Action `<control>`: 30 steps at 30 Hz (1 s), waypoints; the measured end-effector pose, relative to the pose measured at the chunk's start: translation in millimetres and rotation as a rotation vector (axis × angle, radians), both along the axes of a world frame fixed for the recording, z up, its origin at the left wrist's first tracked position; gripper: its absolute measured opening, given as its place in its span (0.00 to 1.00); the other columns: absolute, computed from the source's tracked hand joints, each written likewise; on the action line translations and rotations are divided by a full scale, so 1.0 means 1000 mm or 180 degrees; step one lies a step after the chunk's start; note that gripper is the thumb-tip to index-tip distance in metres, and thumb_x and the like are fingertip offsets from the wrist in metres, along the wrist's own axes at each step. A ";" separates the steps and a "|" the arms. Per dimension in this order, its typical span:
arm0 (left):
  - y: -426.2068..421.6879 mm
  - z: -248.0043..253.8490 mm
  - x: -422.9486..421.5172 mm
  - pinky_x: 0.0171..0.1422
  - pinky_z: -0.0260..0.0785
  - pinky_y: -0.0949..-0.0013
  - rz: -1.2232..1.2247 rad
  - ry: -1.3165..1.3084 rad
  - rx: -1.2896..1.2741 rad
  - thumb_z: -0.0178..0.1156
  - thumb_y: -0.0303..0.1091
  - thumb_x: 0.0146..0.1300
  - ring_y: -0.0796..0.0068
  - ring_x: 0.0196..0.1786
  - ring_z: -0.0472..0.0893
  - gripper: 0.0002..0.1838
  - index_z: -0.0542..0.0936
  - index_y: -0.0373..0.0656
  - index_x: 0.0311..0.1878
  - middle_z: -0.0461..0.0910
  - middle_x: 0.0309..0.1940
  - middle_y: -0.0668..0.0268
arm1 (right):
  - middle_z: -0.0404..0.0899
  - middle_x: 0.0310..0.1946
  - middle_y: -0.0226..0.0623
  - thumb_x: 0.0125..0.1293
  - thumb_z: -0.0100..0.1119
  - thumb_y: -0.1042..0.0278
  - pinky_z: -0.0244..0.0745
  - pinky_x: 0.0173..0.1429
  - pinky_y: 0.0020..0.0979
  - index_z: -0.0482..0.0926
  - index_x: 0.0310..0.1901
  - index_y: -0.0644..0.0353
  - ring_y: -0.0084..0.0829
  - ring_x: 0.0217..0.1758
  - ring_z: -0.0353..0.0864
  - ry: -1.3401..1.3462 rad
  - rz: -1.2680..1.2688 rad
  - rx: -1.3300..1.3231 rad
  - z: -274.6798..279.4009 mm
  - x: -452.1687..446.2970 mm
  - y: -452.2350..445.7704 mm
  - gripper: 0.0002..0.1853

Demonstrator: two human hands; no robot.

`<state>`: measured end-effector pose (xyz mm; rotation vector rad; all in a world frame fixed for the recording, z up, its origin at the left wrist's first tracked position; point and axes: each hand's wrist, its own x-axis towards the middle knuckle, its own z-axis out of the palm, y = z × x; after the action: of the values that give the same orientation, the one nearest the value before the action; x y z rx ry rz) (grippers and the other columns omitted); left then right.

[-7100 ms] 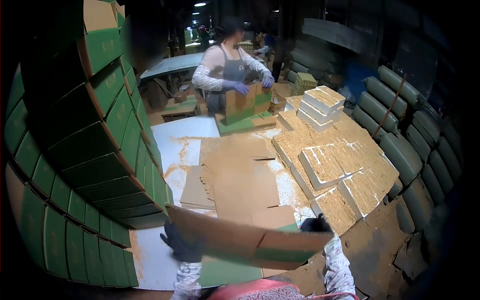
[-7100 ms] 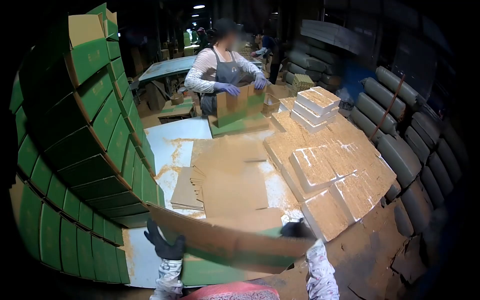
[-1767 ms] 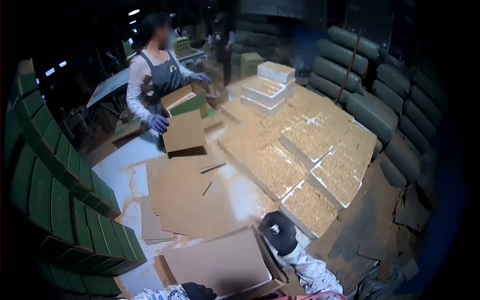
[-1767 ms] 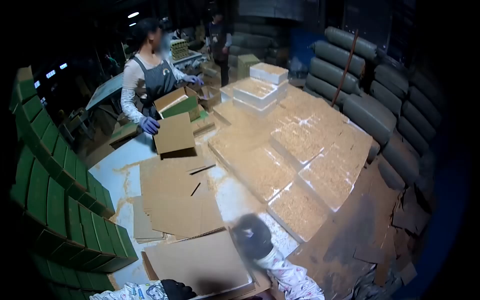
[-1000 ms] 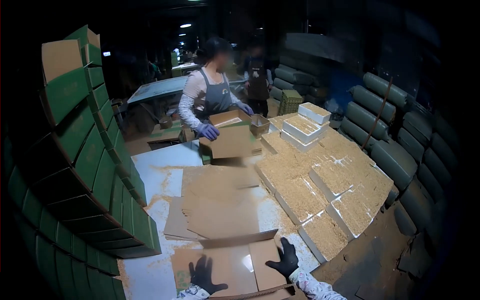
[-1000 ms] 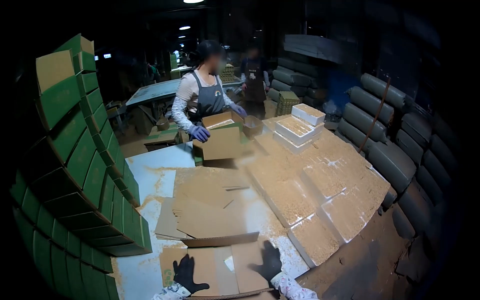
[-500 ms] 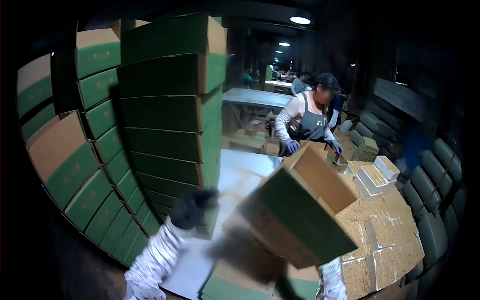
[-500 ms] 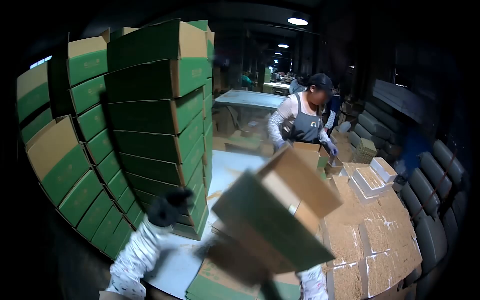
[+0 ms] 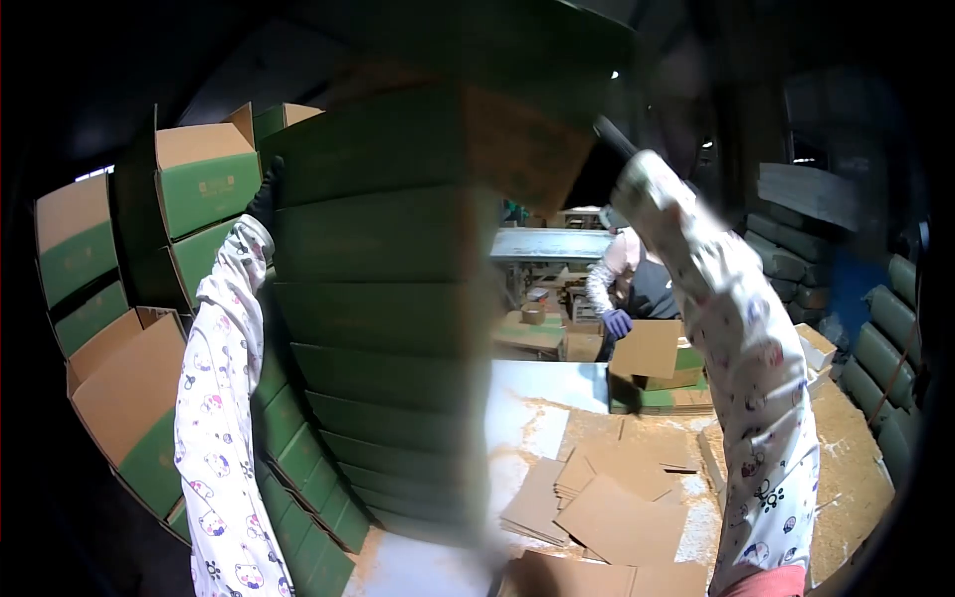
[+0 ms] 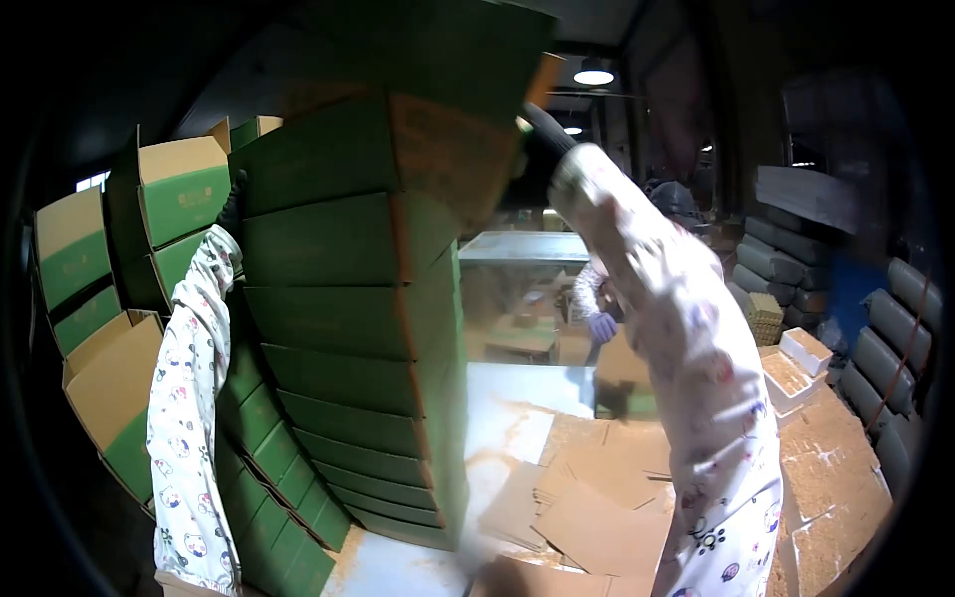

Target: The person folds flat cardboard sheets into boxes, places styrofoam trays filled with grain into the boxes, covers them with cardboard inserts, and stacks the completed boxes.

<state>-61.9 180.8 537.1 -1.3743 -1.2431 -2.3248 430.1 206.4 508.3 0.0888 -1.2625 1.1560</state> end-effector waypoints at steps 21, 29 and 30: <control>-0.078 -0.059 0.085 0.50 0.65 0.69 0.1447 0.3578 0.0824 0.53 0.37 0.57 0.64 0.46 0.73 0.15 0.73 0.44 0.47 0.74 0.43 0.60 | 0.70 0.32 0.32 0.58 0.47 0.56 0.67 0.34 0.26 0.68 0.40 0.54 0.26 0.36 0.69 -0.0704 -0.0658 -0.3109 -0.432 -0.097 -0.094 0.13; -0.133 -0.174 -0.037 0.51 0.65 0.68 0.1587 0.3030 -0.1346 0.52 0.35 0.57 0.64 0.47 0.72 0.16 0.70 0.43 0.49 0.72 0.45 0.59 | 0.72 0.38 0.44 0.53 0.49 0.39 0.63 0.47 0.47 0.69 0.37 0.54 0.44 0.34 0.71 0.2919 0.2863 -0.5401 -0.634 -0.220 -0.165 0.24; -0.143 -0.200 -0.051 0.51 0.65 0.68 0.1598 0.3002 -0.1682 0.52 0.35 0.57 0.64 0.48 0.72 0.17 0.69 0.43 0.50 0.72 0.45 0.59 | 0.72 0.37 0.44 0.53 0.49 0.40 0.64 0.47 0.47 0.69 0.37 0.55 0.44 0.34 0.72 0.2842 0.2502 -0.5425 -0.637 -0.229 -0.149 0.23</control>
<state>-112.8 37.6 336.8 -1.7041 -1.6004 -0.8308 201.2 57.5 -128.6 -0.1838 0.8433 2.1529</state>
